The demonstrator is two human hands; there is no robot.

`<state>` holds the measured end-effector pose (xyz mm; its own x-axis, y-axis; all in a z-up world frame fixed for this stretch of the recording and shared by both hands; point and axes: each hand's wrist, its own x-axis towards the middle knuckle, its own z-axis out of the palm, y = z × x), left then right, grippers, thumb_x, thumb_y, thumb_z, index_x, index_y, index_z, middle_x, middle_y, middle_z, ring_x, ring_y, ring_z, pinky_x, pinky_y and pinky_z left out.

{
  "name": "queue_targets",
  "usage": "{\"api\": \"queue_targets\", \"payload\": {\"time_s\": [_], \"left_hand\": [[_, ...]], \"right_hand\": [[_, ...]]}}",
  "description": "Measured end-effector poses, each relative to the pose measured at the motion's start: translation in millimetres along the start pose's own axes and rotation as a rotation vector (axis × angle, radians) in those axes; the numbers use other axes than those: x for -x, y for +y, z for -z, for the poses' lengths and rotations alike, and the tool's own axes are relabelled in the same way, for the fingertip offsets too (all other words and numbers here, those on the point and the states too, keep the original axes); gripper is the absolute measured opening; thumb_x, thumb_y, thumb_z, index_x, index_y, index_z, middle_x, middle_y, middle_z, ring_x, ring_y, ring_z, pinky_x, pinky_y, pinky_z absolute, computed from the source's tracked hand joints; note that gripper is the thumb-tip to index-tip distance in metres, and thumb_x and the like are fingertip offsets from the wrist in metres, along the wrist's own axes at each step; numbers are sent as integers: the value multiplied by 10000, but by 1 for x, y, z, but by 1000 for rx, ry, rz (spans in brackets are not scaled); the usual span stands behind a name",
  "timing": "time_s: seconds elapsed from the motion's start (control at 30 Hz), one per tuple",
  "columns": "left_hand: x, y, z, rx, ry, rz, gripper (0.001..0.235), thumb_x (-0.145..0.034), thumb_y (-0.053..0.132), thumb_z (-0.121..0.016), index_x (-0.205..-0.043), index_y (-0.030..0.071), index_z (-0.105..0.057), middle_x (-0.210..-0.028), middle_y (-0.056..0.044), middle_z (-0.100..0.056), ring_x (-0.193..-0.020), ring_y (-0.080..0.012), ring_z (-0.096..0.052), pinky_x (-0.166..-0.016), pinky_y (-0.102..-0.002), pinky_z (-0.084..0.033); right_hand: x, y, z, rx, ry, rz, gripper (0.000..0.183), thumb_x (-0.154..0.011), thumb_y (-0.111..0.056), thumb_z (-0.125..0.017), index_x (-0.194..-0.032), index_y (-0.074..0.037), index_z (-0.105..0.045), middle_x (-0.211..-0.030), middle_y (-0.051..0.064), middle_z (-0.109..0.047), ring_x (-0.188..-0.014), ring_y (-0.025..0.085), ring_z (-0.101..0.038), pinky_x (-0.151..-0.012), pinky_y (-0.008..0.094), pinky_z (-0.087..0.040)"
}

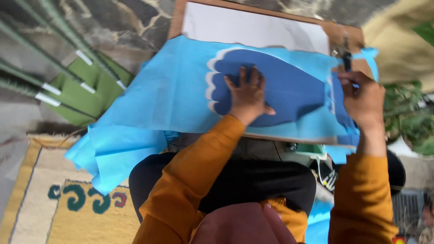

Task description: Using a heat tool to cut a decorative pattern into fabric using a template.

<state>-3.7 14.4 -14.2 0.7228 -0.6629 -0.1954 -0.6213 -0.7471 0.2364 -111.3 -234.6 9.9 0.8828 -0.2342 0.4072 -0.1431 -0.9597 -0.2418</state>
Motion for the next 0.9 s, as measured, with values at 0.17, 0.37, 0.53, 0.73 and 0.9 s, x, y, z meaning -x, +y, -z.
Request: {"api": "queue_targets", "payload": {"time_s": [0.17,0.37,0.53,0.73,0.9], "left_hand": [[19,-5,5,-30,34,-19,928,-678,779,-131,-1402,203,-58,-1461,-6,99,-1318,-252,149,-981,-627,131],[16,-8,-29,-39,461,-100,632,-860,560,-362,-1313,122,-409,-1449,-87,-212,-1322,-350,-191,-961,-718,-83],[37,-36,-4,124,524,-83,580,-889,497,-308,-1342,136,-353,-1429,-105,-195,-1314,-381,-111,-972,-677,-15],[72,-92,-10,124,441,95,666,-856,565,-270,-1320,95,-354,-1418,-136,-214,-1306,-377,-84,-968,-659,8],[69,-105,-36,-56,616,61,635,-904,525,-237,-1318,71,-398,-1412,-137,-275,-1314,-377,-142,-1004,-612,-61]], "right_hand": [[-5,30,-35,-458,-145,9,286,-841,107,-459,-1076,-20,-562,-1032,103,-588,-934,201,-579,-842,275,-451],[-19,-69,-21,-97,-372,139,503,-789,-338,-663,-1189,-56,-541,-1178,239,-516,-1099,432,-457,-862,532,-408],[-61,-74,-37,134,-626,-68,858,-574,-499,-754,-1275,-154,-398,-1216,127,-367,-1152,353,-311,-880,490,-371],[-79,-67,-37,74,-701,-152,831,-527,-454,-789,-1208,-160,-413,-1157,142,-442,-1099,361,-400,-848,485,-369],[-93,-34,-60,-128,-559,-185,574,-594,-320,-812,-1061,-69,-593,-1043,110,-593,-978,263,-537,-820,333,-417]]}}
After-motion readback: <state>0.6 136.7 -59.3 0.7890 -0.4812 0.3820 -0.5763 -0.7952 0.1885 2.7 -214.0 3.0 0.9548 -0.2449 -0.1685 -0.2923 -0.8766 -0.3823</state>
